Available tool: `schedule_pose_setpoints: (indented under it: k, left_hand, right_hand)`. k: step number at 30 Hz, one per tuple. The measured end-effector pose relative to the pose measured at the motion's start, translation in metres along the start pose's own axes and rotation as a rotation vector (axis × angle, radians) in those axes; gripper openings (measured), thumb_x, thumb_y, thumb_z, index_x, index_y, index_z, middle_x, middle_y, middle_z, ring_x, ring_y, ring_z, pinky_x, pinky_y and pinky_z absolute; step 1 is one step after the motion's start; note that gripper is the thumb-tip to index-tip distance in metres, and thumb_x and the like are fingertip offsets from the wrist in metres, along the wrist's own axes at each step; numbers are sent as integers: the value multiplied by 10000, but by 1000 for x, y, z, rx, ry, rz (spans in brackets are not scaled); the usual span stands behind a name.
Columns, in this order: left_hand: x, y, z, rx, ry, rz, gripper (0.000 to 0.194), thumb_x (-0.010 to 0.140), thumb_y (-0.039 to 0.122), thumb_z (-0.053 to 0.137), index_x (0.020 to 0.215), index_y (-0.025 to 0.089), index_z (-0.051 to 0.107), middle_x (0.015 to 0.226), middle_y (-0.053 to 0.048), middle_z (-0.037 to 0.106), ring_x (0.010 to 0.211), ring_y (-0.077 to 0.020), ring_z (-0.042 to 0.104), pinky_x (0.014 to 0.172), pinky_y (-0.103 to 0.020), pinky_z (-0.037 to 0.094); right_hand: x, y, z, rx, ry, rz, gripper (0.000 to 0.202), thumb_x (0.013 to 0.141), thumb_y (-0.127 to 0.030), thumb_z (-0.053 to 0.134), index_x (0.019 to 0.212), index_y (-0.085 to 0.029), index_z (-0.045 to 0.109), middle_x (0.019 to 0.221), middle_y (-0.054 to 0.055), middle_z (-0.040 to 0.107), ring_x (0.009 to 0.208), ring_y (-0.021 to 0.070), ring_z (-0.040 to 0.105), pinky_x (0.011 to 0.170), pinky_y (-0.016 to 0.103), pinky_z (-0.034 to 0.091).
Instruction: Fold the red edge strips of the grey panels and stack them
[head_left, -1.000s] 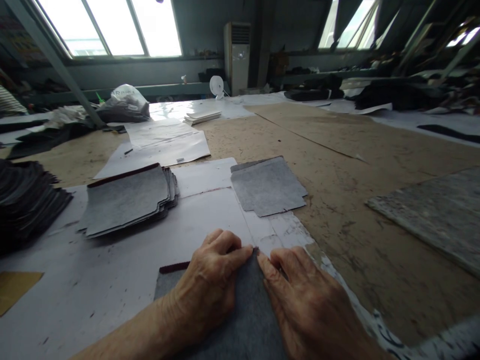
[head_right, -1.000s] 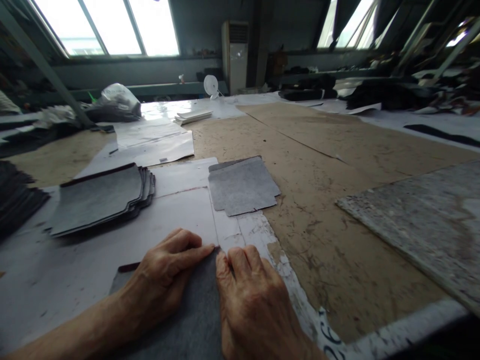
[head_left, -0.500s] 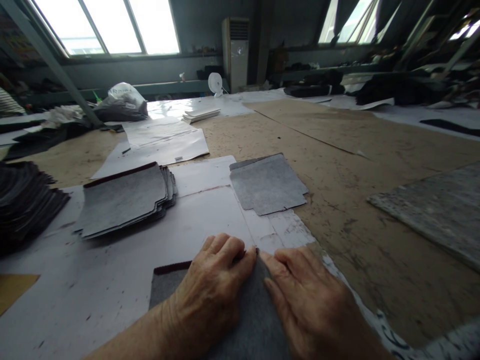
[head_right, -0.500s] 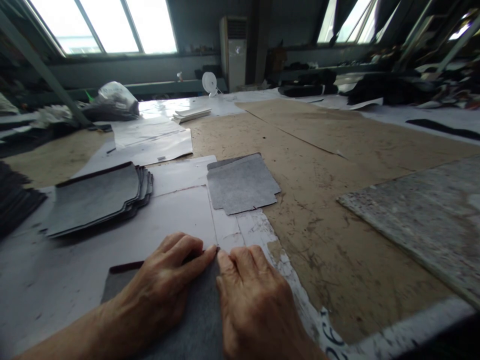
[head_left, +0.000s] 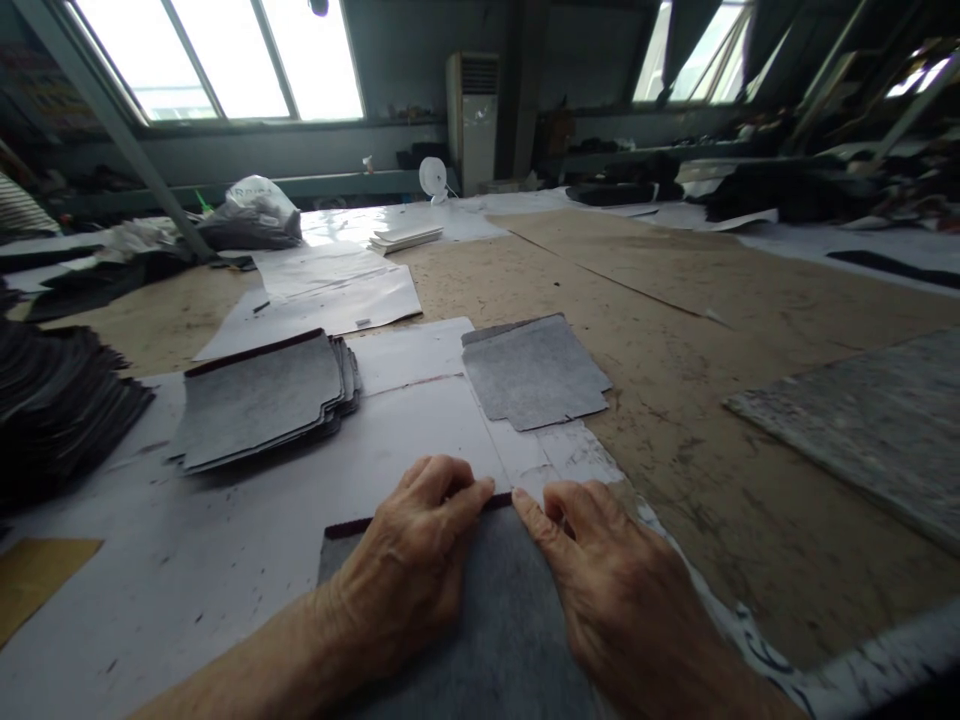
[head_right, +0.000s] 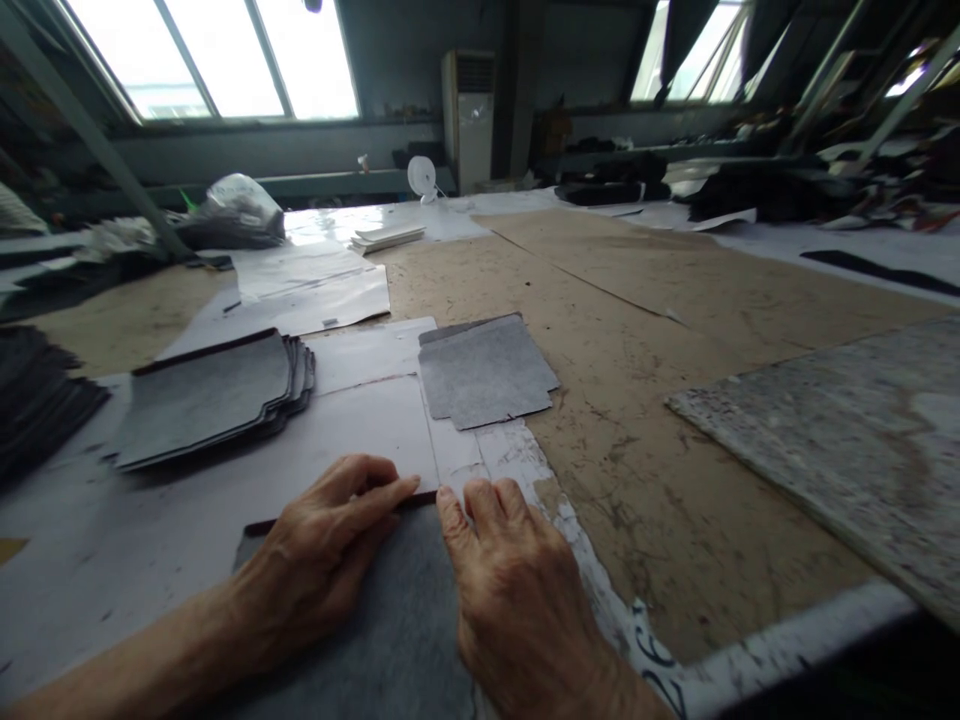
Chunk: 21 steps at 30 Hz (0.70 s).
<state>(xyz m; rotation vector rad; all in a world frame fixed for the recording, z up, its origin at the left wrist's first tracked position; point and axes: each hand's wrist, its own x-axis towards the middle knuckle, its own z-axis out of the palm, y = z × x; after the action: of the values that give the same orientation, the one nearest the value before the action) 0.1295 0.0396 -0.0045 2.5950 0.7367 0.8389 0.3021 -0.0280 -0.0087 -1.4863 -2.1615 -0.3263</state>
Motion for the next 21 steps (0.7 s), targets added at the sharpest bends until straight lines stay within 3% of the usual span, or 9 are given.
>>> schedule_pose_setpoints:
  k: [6,10,14,16,21]
  left_hand:
    - [-15,-2,-11,76,-93,42,447,743,-28,386,1160,99,485,977,-98,481,856,-176,435,756,-345,461]
    - [-14,-2,-12,200,-172,71,417,740,24,405,1144,84,494,971,-113,503,841,-211,432,747,-416,432]
    - [-11,-2,-14,233,-217,75,420,747,66,415,1157,118,487,981,-105,510,832,-215,437,734,-413,409]
    - [-12,-2,-14,229,-201,63,425,743,68,413,1156,134,488,985,-99,508,836,-214,434,733,-405,403]
    - [-13,-3,-14,224,-186,57,425,725,68,421,1136,139,500,989,-102,511,841,-220,434,731,-407,400]
  right_hand:
    - [-1,-1,-1,-26,9,-4,448,715,19,356,1066,-91,613,818,104,577,753,209,508,603,340,505]
    - [0,-4,-3,-74,-9,-48,447,708,12,347,1051,-81,619,840,103,606,749,218,521,608,353,510]
    - [2,-1,-3,-42,-46,-90,436,721,1,335,1047,-70,616,884,107,623,779,228,547,621,361,517]
    - [3,6,-4,106,-55,-10,396,764,-41,352,1051,-105,618,885,91,624,794,204,563,651,328,515]
    - [8,24,-13,423,-40,513,189,785,-213,486,842,-223,666,822,7,659,760,146,615,698,253,502]
